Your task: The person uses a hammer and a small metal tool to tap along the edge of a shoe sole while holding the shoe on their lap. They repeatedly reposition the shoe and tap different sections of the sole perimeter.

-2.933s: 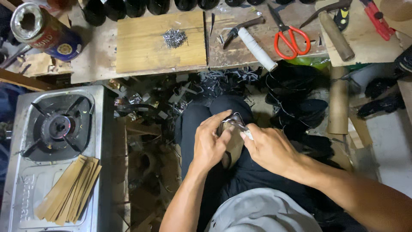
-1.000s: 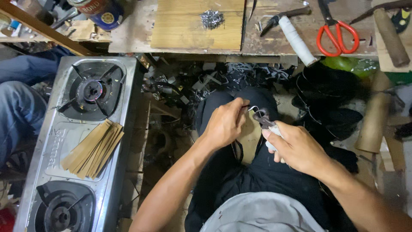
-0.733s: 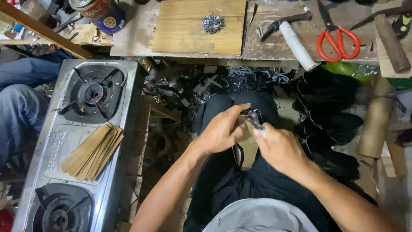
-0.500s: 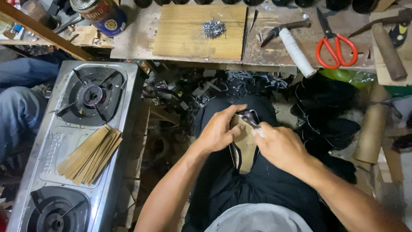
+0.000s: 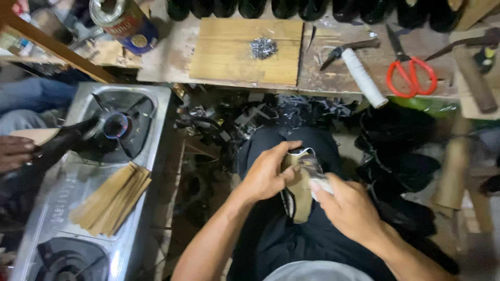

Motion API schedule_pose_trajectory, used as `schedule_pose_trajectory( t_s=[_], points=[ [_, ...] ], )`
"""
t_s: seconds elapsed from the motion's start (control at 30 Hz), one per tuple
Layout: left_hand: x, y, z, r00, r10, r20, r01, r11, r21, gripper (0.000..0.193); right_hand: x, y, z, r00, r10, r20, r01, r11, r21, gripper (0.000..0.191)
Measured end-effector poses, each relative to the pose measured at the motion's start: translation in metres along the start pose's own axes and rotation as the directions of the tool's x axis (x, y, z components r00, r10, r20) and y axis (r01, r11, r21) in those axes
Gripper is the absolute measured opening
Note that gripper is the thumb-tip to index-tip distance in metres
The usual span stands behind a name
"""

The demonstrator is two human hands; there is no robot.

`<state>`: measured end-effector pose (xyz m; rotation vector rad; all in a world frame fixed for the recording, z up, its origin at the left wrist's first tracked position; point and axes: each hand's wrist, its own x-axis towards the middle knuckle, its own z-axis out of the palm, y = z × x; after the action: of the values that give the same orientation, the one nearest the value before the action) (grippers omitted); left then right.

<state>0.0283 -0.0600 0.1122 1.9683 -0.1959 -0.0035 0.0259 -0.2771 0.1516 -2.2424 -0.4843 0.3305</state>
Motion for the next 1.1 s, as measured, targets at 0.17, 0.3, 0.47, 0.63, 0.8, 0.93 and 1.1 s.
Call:
schedule_pose_trajectory(
  t_s=[0.17, 0.3, 0.47, 0.63, 0.8, 0.93, 1.1],
  points=[
    [-0.003, -0.006, 0.003, 0.996, -0.089, 0.033, 0.091, 0.992, -0.083, 0.052, -0.02, 0.0, -0.01, 0.74, -0.543, -0.397, 0.651, 0.727, 0.218, 0.017],
    [-0.01, -0.011, 0.004, 0.998, 0.049, -0.033, -0.05, 0.998, -0.043, 0.053, 0.008, 0.044, 0.023, 0.997, 0.027, 0.071, -0.01, 0.975, -0.22, 0.023],
    [-0.019, -0.024, 0.0, 0.996, -0.086, 0.008, 0.083, 0.926, -0.368, 0.051, -0.044, 0.086, 0.007, 0.916, 0.192, 0.351, -0.056, 0.93, -0.364, 0.035],
    [-0.028, -0.04, -0.001, 0.976, -0.218, -0.024, 0.182, 0.868, -0.462, 0.04, -0.062, 0.077, -0.015, 0.8, 0.379, 0.465, -0.153, 0.879, -0.452, 0.04],
    [-0.03, -0.045, 0.009, 0.946, -0.292, -0.142, 0.215, 0.891, -0.4, 0.033, -0.068, 0.072, -0.01, 0.924, 0.345, 0.163, -0.318, 0.932, -0.172, 0.034],
    [-0.026, -0.042, 0.013, 0.915, -0.355, -0.192, 0.24, 0.86, -0.45, 0.029, -0.074, 0.08, -0.004, 0.942, 0.284, 0.177, -0.258, 0.954, -0.153, 0.032],
    [-0.017, -0.042, 0.009, 0.887, -0.399, -0.234, 0.323, 0.897, -0.303, 0.029, -0.074, 0.107, -0.001, 0.969, 0.238, -0.06, -0.244, 0.962, -0.126, 0.029]
  ],
)
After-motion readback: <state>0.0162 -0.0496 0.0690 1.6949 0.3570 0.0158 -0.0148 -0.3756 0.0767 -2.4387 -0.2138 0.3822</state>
